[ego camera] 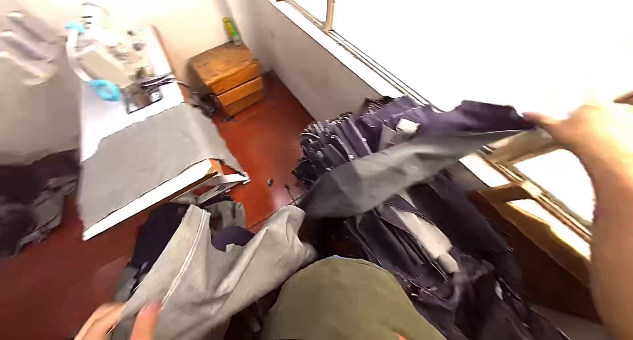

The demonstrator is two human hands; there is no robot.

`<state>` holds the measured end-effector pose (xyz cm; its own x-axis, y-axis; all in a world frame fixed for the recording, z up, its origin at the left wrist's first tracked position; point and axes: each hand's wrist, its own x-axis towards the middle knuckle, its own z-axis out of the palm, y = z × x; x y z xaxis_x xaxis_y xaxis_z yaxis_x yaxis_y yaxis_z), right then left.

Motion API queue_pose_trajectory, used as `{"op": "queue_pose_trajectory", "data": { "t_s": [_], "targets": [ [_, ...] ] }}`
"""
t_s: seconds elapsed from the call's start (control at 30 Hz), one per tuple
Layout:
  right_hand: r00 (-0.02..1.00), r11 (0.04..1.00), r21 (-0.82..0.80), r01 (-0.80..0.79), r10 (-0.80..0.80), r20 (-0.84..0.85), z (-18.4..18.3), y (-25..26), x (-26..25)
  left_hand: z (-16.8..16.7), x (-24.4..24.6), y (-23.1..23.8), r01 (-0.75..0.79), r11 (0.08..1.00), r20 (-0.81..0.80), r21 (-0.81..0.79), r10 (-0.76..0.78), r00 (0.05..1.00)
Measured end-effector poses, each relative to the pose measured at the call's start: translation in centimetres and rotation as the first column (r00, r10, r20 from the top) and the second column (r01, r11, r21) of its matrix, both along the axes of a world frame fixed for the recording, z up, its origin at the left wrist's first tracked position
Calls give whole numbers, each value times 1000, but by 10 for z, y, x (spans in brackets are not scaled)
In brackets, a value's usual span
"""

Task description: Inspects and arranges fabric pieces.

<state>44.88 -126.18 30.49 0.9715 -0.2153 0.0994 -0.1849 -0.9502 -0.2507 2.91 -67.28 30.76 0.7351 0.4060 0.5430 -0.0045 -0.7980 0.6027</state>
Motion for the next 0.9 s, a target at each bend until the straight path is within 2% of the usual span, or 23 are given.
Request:
{"op": "queue_pose_trajectory", "data": {
  "t_s": [0.03, 0.07, 0.1, 0.13, 0.17, 0.2, 0.23, 0.3, 0.33, 0.37, 0.4, 0.43, 0.47, 0.5, 0.57, 0.6, 0.63, 0.7, 0.77, 0.87, 0.9],
  "targets": [
    [1000, 997, 78, -28, 27, 16, -1, 19, -12, 7, 1, 0, 2, 1000, 13, -7, -2, 1000],
    [989, 971, 192, -146, 146, 13, -3, 58, -35, 12, 2, -1, 9, 1000, 37, -17, -8, 999],
    [940, 885, 332, -327, 341, 17, -5, 104, -62, 14, 5, -1, 33, 999, 68, -36, -30, 997],
    [835, 721, 469, -510, 547, 67, -7, 154, -89, 14, 8, -2, 73, 996, 90, -59, -67, 994],
    [692, 519, 583, -625, 714, 108, -11, 206, -111, 14, 8, -4, 119, 989, 106, -83, -110, 988],
    [551, 322, 646, -692, 814, 185, -18, 261, -133, 15, 5, -5, 163, 981, 111, -101, -152, 982],
    [426, 132, 702, -700, 866, 263, -22, 317, -155, 17, 0, -6, 196, 974, 112, -113, -184, 977],
    [209, -199, 789, -581, 901, 380, -26, 410, -195, 23, -15, -5, 219, 969, 128, -115, -204, 971],
    [163, -312, 831, -460, 890, 425, -24, 443, -212, 25, -24, -3, 214, 969, 157, -122, -194, 968],
    [198, -376, 875, -305, 874, 444, -17, 467, -229, 26, -35, 2, 194, 970, 196, -145, -164, 967],
    [270, -381, 898, -219, 861, 431, -2, 481, -244, 23, -48, 9, 154, 970, 236, -190, -107, 966],
    [304, -380, 901, -212, 850, 430, 19, 488, -254, 15, -60, 19, 103, 960, 257, -260, -34, 966],
    [299, -396, 881, -260, 834, 463, 41, 491, -259, 0, -73, 31, 72, 934, 237, -351, 15, 971],
    [251, -424, 828, -369, 812, 527, 65, 492, -261, -25, -86, 45, 54, 895, 175, -443, 27, 984],
    [-23, -500, 562, -659, 761, 649, 109, 496, -262, -98, -106, 64, 8, 804, -3, -595, -12, 1000],
    [-151, -524, 420, -741, 740, 655, 128, 500, -264, -135, -112, 65, -11, 757, -78, -654, -53, 996],
    [-238, -546, 323, -773, 721, 651, 145, 505, -265, -165, -114, 61, -35, 712, -150, -701, -99, 984],
    [-301, -578, 269, -771, 703, 645, 172, 510, -262, -207, -118, 45, -45, 654, -215, -755, -182, 960],
    [-316, -607, 276, -746, 686, 655, 190, 512, -254, -224, -117, 27, -20, 659, -191, -752, -189, 963],
    [-271, -600, 343, -723, 703, 658, 198, 508, -238, -221, -110, 21, -165, 776, -169, -609, 76, 983],
    [-248, -589, 365, -721, 712, 657, 197, 506, -232, -220, -104, 28, -189, 796, -167, -575, 112, 980]
  ]
}}
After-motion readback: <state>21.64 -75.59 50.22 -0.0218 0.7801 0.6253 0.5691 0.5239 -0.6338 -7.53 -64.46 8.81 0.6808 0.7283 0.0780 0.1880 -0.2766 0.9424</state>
